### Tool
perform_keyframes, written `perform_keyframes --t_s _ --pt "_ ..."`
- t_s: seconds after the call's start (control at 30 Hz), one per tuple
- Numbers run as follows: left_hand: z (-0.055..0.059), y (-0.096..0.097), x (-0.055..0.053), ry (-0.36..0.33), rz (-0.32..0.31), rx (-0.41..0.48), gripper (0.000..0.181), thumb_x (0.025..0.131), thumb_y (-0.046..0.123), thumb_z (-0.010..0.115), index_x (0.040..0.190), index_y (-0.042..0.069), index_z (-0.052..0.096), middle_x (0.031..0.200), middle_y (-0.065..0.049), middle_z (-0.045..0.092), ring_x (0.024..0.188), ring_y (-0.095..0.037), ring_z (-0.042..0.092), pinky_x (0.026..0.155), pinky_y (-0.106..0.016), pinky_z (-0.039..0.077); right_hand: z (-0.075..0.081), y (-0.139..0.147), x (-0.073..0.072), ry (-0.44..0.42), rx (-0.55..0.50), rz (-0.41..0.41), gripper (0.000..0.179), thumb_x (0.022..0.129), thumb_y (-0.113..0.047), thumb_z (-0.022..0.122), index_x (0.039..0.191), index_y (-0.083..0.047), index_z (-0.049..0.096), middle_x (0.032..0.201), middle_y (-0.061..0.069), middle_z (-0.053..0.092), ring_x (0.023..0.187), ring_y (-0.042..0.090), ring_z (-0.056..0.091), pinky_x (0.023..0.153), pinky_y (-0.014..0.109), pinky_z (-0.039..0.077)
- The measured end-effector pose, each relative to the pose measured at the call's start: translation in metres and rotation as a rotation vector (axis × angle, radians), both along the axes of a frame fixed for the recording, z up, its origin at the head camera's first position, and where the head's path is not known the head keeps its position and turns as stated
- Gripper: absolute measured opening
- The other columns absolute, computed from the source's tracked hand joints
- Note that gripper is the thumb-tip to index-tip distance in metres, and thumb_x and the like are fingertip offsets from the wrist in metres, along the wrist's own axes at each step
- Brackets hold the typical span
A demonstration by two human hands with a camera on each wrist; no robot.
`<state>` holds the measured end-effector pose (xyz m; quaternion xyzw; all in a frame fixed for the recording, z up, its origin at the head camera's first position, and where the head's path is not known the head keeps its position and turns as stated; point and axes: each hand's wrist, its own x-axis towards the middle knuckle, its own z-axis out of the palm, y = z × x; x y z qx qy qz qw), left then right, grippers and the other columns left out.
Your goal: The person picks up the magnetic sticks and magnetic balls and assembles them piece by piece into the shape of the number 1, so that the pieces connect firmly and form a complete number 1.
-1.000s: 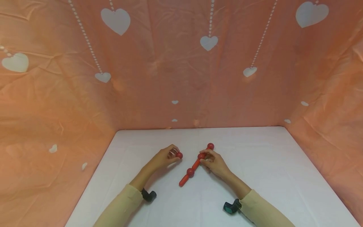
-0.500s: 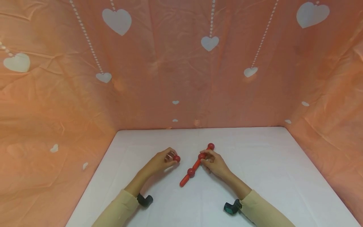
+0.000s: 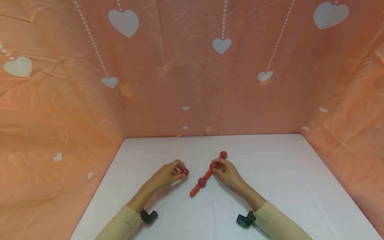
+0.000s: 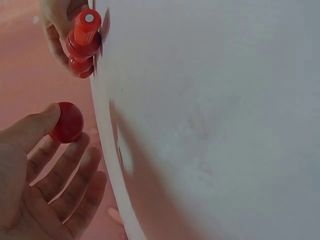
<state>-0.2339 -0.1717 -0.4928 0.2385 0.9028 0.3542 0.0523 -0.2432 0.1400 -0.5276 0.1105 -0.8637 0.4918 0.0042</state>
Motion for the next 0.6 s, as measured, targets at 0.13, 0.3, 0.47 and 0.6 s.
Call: perform_keyframes --t_s 0.13,0.3,0.47,0.6 --pt "0.001 -0.002 0.004 -0.014 -0.002 -0.012 0.029 0.098 0.017 0.081 0.121 0.016 0.065 0.112 -0.003 0.074 0.1 -0.019 0.068 0.088 -0.037 0.059 0.001 0.0 0.001 0.009 0.026 0.0 0.035 0.096 -0.009 0.081 0.13 -0.013 0.072 0.107 0.002 0.069 0.083 0.016 0.059 0.07 0.025 0.054" --pt "0.004 -0.004 0.008 -0.027 -0.016 -0.007 0.029 0.097 0.017 0.082 0.121 0.015 0.065 0.111 -0.003 0.074 0.1 -0.019 0.067 0.089 -0.038 0.059 0.003 0.001 0.001 0.001 0.062 -0.003 0.036 0.096 -0.01 0.081 0.131 -0.015 0.072 0.108 0.001 0.068 0.087 0.016 0.059 0.074 0.027 0.055" --pt "0.005 -0.005 0.012 -0.038 -0.026 -0.016 0.029 0.097 0.018 0.082 0.121 0.017 0.065 0.109 0.0 0.073 0.099 -0.018 0.067 0.087 -0.034 0.059 0.005 0.0 0.002 0.002 0.097 -0.002 0.037 0.096 -0.011 0.081 0.132 -0.016 0.072 0.109 0.001 0.068 0.089 0.017 0.058 0.076 0.029 0.054" --pt "0.005 -0.006 0.014 -0.049 -0.031 -0.029 0.03 0.097 0.019 0.082 0.122 0.018 0.065 0.109 0.002 0.073 0.099 -0.017 0.067 0.087 -0.033 0.059 0.007 0.001 0.004 0.005 0.108 0.002 0.037 0.096 -0.011 0.081 0.132 -0.015 0.071 0.11 0.001 0.068 0.09 0.017 0.057 0.076 0.029 0.053"
